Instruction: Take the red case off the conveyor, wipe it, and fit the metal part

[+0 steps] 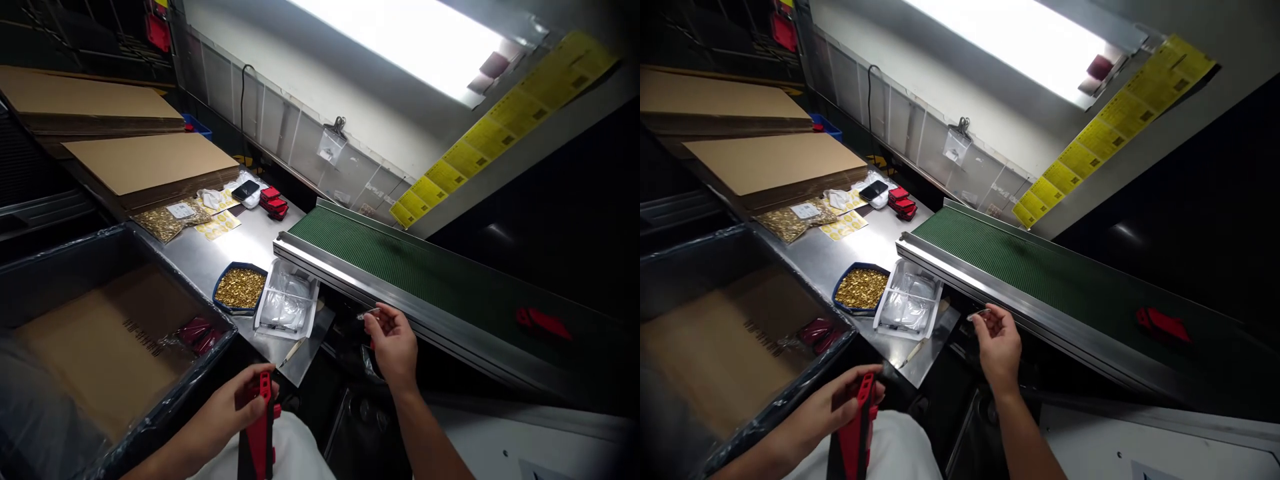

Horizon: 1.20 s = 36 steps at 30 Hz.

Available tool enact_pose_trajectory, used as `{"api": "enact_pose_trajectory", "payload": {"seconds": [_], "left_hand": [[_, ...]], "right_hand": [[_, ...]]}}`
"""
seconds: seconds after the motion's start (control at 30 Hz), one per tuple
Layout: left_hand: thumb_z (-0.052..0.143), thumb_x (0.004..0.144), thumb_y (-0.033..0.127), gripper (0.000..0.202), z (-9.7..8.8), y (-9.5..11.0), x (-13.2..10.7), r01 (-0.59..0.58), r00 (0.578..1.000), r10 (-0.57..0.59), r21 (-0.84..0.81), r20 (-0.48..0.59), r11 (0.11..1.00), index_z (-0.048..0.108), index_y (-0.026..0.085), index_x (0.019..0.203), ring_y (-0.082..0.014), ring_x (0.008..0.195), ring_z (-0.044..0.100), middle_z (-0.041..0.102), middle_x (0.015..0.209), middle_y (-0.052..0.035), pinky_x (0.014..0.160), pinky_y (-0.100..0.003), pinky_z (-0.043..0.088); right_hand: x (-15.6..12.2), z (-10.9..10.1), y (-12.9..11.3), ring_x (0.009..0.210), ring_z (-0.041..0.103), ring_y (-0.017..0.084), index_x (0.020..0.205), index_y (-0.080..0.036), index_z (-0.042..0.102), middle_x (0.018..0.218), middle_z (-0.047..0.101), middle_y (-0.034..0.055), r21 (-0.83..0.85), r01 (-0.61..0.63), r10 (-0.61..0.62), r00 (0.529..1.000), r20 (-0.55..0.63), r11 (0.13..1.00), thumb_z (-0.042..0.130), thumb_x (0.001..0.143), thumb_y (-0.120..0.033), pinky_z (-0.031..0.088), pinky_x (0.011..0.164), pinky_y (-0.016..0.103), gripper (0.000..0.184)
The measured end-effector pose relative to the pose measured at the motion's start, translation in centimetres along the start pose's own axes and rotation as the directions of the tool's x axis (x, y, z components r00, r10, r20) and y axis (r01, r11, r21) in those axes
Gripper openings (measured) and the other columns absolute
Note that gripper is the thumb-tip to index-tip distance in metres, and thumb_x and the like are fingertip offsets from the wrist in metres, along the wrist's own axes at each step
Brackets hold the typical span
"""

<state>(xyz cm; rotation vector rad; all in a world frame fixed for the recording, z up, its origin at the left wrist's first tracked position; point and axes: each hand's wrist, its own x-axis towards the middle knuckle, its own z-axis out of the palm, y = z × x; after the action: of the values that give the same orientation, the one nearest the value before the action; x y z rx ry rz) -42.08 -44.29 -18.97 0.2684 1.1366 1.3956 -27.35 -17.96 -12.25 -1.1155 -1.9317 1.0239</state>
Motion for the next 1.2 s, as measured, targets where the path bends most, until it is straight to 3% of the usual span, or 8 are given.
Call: {"api": "enact_pose_trajectory", "payload": {"seconds": [0.13, 0.33, 0.47, 0.6, 0.7, 0.77, 0.97, 1.2], "left_hand": [[0.057, 0.085, 0.063, 0.055, -1.4, -0.1, 0.1, 0.095, 0.993, -0.097, -0.034, -0.068, 0.995, 0.060, 0.017, 0.115, -0.0295, 0.092, 0.068, 0.070, 0.099, -0.0107, 0.086, -0.038, 0.052], [0.066, 0.081, 0.060, 0.049, -4.4, -1.8, 0.7, -0.143, 0.934, 0.190, 0.170, -0.303, 0.975, 0.052, 0.016, 0.064, -0.0115, 0.056, 0.042, 0.049, 0.059, 0.0023, 0.053, -0.021, 0.036], [0.066, 0.082, 0.055, 0.046, -3.5, -3.3, 0.7, -0.224, 0.912, 0.195, -0.042, -0.360, 0.974, 0.049, 0.017, 0.064, -0.0109, 0.055, 0.040, 0.046, 0.059, 0.0034, 0.053, -0.020, 0.036], [0.056, 0.089, 0.051, 0.039, -1.4, -2.7, 0.7, -0.023, 1.000, 0.012, -0.544, -0.025, 0.838, 0.068, 0.017, 0.104, -0.0241, 0.096, 0.062, 0.069, 0.100, -0.0091, 0.086, -0.031, 0.050], [0.053, 0.088, 0.057, 0.056, -0.6, -2.0, 0.8, 0.292, 0.951, -0.116, -0.705, 0.287, 0.646, 0.065, 0.013, 0.120, -0.0328, 0.109, 0.063, 0.067, 0.114, -0.0180, 0.106, -0.045, 0.041], [0.050, 0.089, 0.061, 0.061, -0.5, -1.8, 1.0, 0.340, 0.932, -0.114, -0.724, 0.343, 0.600, 0.064, 0.013, 0.123, -0.0337, 0.105, 0.065, 0.069, 0.111, -0.0192, 0.108, -0.047, 0.039], [0.048, 0.090, 0.063, 0.067, -0.3, -0.3, 2.6, 0.084, 0.993, 0.013, -0.764, 0.120, 0.640, 0.052, 0.014, 0.135, -0.0299, 0.100, 0.067, 0.069, 0.110, -0.0160, 0.098, -0.047, 0.047], [0.039, 0.085, 0.075, 0.079, 2.1, 2.4, 3.1, -0.095, 0.994, 0.039, -0.654, -0.099, 0.751, 0.053, 0.015, 0.134, -0.0275, 0.099, 0.066, 0.070, 0.108, -0.0150, 0.090, -0.038, 0.051]], "right_hand": [[5.7, -2.2, 4.1, 0.086, 0.065, 0.022, 0.115, -0.016, 0.051, 0.099, 0.066, 0.0101, -0.235, 0.024, -0.059, 0.988, -0.141, 0.972, 0.063, 0.081, -0.051, 0.054, 0.081, 0.040, 0.049], [8.7, -5.2, 6.4, 0.078, 0.054, 0.026, 0.079, -0.021, 0.052, 0.086, 0.060, 0.0075, -0.594, -0.005, -0.070, 0.992, -0.104, 0.804, 0.068, 0.069, -0.046, 0.040, 0.070, 0.039, 0.031], [9.0, -5.9, 5.9, 0.074, 0.056, 0.023, 0.087, -0.023, 0.051, 0.082, 0.060, 0.0045, -0.657, -0.024, -0.056, 0.993, -0.101, 0.753, 0.061, 0.077, -0.053, 0.038, 0.065, 0.034, 0.033], [8.3, -6.1, 5.7, 0.070, 0.056, 0.024, 0.092, -0.022, 0.051, 0.082, 0.063, 0.0073, -0.690, -0.111, -0.028, 0.982, -0.186, 0.715, 0.054, 0.082, -0.055, 0.036, 0.062, 0.034, 0.035], [6.9, -5.9, 5.9, 0.067, 0.056, 0.025, 0.084, -0.023, 0.051, 0.073, 0.063, 0.0053, -0.687, -0.158, 0.038, 0.982, -0.187, 0.709, 0.060, 0.078, -0.054, 0.035, 0.061, 0.035, 0.033], [5.6, -5.3, 6.1, 0.071, 0.059, 0.026, 0.089, -0.022, 0.053, 0.075, 0.064, 0.0056, -0.643, -0.169, 0.079, 0.983, -0.168, 0.747, 0.057, 0.080, -0.058, 0.039, 0.063, 0.035, 0.037], [-1.0, 1.1, 3.2, 0.068, 0.061, 0.021, 0.087, -0.019, 0.063, 0.072, 0.064, 0.0033, -0.358, -0.143, 0.268, 0.906, 0.328, 0.923, 0.053, 0.081, -0.068, 0.047, 0.062, 0.031, 0.051], [-7.4, 6.2, -6.1, 0.063, 0.054, 0.015, 0.096, -0.022, 0.063, 0.078, 0.064, -0.0001, -0.102, 0.054, 0.025, 0.763, 0.646, 0.993, 0.058, 0.090, -0.044, 0.042, 0.058, 0.026, 0.024]]}}
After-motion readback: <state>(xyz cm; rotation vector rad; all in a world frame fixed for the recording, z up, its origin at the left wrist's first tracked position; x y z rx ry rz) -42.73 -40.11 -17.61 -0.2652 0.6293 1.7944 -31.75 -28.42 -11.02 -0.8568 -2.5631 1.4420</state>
